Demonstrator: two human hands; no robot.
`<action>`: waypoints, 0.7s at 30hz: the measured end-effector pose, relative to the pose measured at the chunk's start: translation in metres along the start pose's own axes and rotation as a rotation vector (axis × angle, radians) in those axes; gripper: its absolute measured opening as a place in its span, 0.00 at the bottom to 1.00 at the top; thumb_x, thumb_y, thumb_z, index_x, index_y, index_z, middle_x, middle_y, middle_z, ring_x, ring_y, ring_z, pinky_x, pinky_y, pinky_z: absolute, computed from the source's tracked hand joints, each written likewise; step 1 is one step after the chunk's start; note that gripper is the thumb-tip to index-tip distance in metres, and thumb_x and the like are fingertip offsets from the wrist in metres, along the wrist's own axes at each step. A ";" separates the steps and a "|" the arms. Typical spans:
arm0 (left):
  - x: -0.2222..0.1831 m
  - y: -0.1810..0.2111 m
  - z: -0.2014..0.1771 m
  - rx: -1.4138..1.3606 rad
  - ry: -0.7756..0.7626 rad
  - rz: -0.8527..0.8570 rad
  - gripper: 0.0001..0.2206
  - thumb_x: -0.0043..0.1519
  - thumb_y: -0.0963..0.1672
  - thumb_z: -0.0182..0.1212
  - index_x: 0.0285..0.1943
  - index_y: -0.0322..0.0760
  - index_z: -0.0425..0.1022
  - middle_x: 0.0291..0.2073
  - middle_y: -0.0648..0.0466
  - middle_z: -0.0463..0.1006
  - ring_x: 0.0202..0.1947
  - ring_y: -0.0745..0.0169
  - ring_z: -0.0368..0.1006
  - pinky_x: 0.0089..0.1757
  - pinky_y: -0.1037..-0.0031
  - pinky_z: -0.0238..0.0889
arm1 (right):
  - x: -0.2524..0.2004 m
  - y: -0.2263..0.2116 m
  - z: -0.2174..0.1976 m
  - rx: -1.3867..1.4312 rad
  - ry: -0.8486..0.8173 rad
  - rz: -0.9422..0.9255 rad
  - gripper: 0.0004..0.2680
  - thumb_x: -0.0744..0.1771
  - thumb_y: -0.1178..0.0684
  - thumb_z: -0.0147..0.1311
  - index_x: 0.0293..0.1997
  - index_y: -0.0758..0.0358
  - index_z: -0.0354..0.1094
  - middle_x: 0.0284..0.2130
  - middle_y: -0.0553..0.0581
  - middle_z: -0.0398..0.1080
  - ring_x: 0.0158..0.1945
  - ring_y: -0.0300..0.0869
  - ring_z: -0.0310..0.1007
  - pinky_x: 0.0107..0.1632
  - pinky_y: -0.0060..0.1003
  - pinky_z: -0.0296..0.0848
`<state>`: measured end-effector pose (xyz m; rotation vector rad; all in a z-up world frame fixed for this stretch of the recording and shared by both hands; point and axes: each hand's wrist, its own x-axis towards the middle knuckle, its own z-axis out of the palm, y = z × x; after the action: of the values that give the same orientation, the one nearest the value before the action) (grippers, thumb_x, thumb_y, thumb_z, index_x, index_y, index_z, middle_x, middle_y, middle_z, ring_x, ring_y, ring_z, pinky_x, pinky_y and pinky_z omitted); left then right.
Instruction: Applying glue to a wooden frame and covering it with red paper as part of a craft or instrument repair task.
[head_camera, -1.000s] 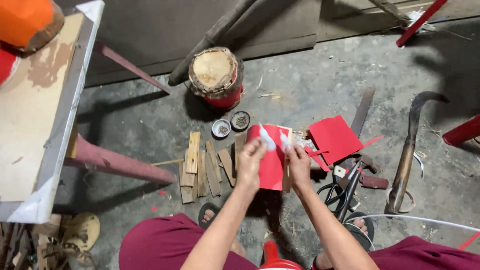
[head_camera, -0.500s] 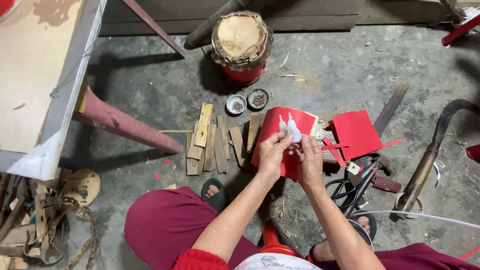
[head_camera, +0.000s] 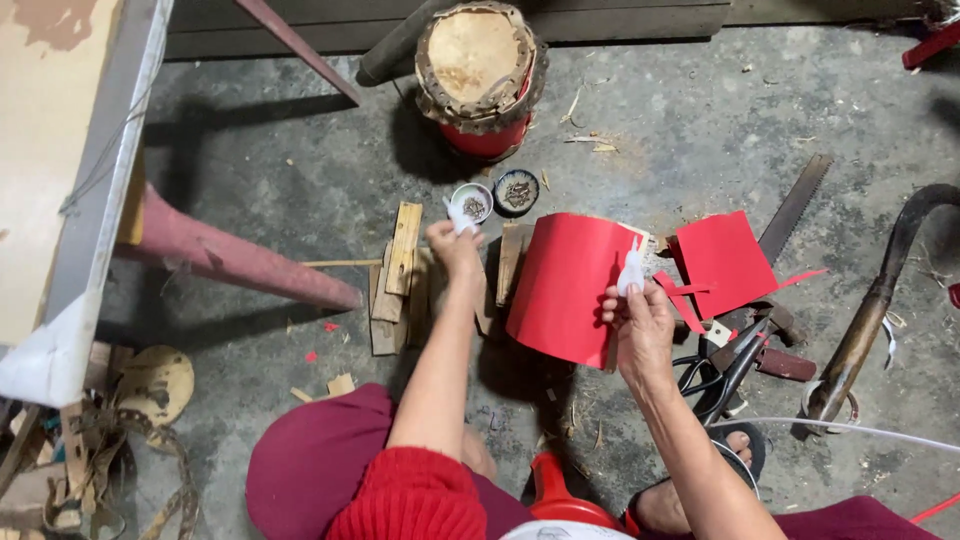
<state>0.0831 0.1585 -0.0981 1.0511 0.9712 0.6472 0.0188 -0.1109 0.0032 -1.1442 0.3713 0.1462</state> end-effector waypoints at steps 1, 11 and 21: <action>0.034 -0.025 -0.006 0.002 -0.008 -0.002 0.21 0.59 0.32 0.55 0.61 0.26 0.56 0.47 0.31 0.73 0.39 0.39 0.81 0.41 0.66 0.80 | 0.002 0.003 -0.003 0.002 0.008 -0.004 0.02 0.73 0.54 0.49 0.48 0.58 0.64 0.34 0.55 0.75 0.32 0.35 0.77 0.34 0.25 0.77; 0.167 -0.132 0.012 0.405 0.176 -0.173 0.20 0.49 0.39 0.73 0.51 0.43 0.80 0.30 0.54 0.83 0.18 0.63 0.80 0.21 0.79 0.75 | 0.014 0.004 -0.027 -0.143 0.110 -0.054 0.05 0.71 0.56 0.53 0.50 0.62 0.64 0.30 0.59 0.73 0.28 0.38 0.76 0.29 0.26 0.75; 0.131 -0.104 0.012 0.643 -0.074 -0.015 0.30 0.51 0.46 0.76 0.64 0.41 0.73 0.51 0.43 0.79 0.55 0.47 0.76 0.53 0.58 0.68 | 0.003 -0.003 -0.038 -0.123 0.136 -0.071 0.04 0.70 0.55 0.56 0.47 0.59 0.66 0.26 0.56 0.72 0.25 0.36 0.75 0.27 0.25 0.75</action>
<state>0.1525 0.2219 -0.2371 1.6157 1.1520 0.2744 0.0147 -0.1471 -0.0095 -1.2915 0.4467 0.0291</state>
